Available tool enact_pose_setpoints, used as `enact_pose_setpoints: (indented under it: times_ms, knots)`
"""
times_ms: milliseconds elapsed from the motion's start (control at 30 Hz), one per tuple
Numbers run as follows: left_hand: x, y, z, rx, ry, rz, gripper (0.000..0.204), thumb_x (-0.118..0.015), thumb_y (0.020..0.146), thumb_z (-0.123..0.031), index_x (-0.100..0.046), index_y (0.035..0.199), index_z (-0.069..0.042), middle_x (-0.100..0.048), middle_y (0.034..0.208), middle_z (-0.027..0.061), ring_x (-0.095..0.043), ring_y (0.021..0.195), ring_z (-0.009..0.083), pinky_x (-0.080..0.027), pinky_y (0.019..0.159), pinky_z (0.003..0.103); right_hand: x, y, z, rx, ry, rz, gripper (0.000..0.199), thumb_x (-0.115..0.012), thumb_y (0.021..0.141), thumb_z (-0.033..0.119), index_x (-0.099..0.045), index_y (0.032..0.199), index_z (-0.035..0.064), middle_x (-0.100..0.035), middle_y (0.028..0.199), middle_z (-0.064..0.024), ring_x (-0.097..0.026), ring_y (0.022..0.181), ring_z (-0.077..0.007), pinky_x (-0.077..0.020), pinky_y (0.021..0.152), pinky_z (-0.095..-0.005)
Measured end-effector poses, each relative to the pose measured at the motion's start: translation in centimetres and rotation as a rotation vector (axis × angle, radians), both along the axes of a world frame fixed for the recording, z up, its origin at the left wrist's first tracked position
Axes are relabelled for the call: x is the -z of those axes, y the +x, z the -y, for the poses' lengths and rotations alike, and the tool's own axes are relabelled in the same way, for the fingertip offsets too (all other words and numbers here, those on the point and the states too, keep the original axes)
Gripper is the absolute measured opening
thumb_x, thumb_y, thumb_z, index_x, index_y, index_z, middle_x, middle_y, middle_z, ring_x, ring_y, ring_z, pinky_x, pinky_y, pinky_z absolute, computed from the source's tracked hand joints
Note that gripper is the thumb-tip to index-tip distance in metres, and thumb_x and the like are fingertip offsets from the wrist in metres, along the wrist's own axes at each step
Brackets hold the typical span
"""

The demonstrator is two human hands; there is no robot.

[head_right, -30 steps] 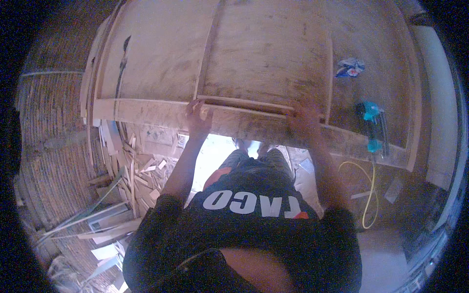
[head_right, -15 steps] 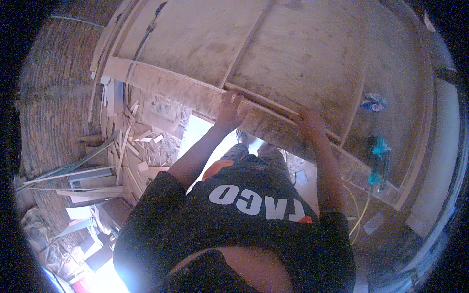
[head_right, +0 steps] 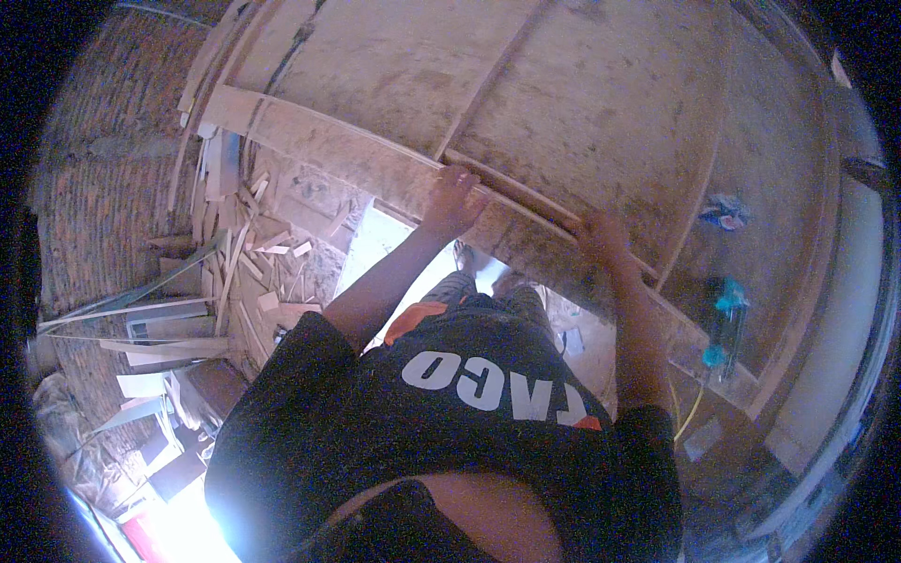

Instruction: The person assembles a wooden frame by positioning thin wooden strips and securing them with a pneumatic nail gun. They repeatedly align and fasten the strips to a larger plywood base, moving around the structure to reach different sections.

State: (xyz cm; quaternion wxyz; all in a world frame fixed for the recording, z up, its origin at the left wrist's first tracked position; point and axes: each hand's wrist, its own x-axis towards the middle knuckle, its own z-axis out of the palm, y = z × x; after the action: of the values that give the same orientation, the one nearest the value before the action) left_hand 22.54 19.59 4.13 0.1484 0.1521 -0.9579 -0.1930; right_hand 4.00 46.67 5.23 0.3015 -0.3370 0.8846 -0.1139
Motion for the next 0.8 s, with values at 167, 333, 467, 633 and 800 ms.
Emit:
enact_pose_setpoints:
  times_ms: [167, 333, 467, 633, 800]
  knots:
    - [-0.1, -0.3, 0.3, 0.000, 0.048, 0.040, 0.042, -0.077, 0.083, -0.036, -0.069, 0.109, -0.005, -0.056, 0.116, 0.0171, -0.053, 0.117, 0.0393, -0.053, 0.093, 0.048, 1.5, -0.6, -0.6, -0.026, -0.139, -0.037, 0.054, -0.062, 0.094, 0.055, -0.074, 0.087, 0.0031, -0.068, 0.081, -0.0211, -0.067, 0.080, -0.0407, -0.0501, 0.071, -0.0505]
    - [2.0, 0.3, 0.8, -0.002, -0.049, 0.041, 0.043, -0.075, 0.084, -0.040, -0.070, 0.111, -0.007, -0.056, 0.116, 0.0151, -0.053, 0.117, 0.0381, -0.053, 0.095, 0.047, 1.5, 0.9, -0.4, -0.071, -0.171, -0.234, 0.051, -0.061, 0.094, 0.054, -0.074, 0.085, 0.0056, -0.069, 0.088, -0.0177, -0.067, 0.082, -0.0389, -0.0514, 0.071, -0.0513]
    - [2.3, -0.1, 0.9, 0.006, 0.019, 0.059, 0.043, -0.076, 0.084, -0.040, -0.071, 0.111, -0.007, -0.057, 0.116, 0.0143, -0.053, 0.117, 0.0374, -0.052, 0.095, 0.046, 2.9, 1.8, -1.6, -0.037, -0.288, -0.410, 0.050, -0.060, 0.094, 0.054, -0.074, 0.084, 0.0063, -0.068, 0.087, -0.0154, -0.067, 0.082, -0.0371, -0.0524, 0.072, -0.0501]
    - [2.5, 0.1, 1.1, 0.022, -0.072, 0.015, 0.042, -0.077, 0.082, -0.040, -0.073, 0.108, -0.007, -0.058, 0.114, 0.0135, -0.055, 0.114, 0.0358, -0.053, 0.094, 0.046, 2.1, 0.7, -1.0, -0.083, -0.138, -0.312, 0.048, -0.063, 0.093, 0.051, -0.072, 0.080, 0.0061, -0.066, 0.083, -0.0145, -0.066, 0.079, -0.0372, -0.0515, 0.071, -0.0508]
    - [2.0, -0.7, 0.9, 0.004, -0.056, -0.012, 0.040, -0.078, 0.081, -0.040, -0.074, 0.105, -0.008, -0.058, 0.115, 0.0131, -0.056, 0.112, 0.0355, -0.053, 0.094, 0.045, 2.8, -1.4, -1.4, -0.229, -0.257, -0.299, 0.043, -0.066, 0.091, 0.047, -0.071, 0.079, 0.0063, -0.065, 0.079, -0.0153, -0.065, 0.077, -0.0376, -0.0501, 0.069, -0.0514]
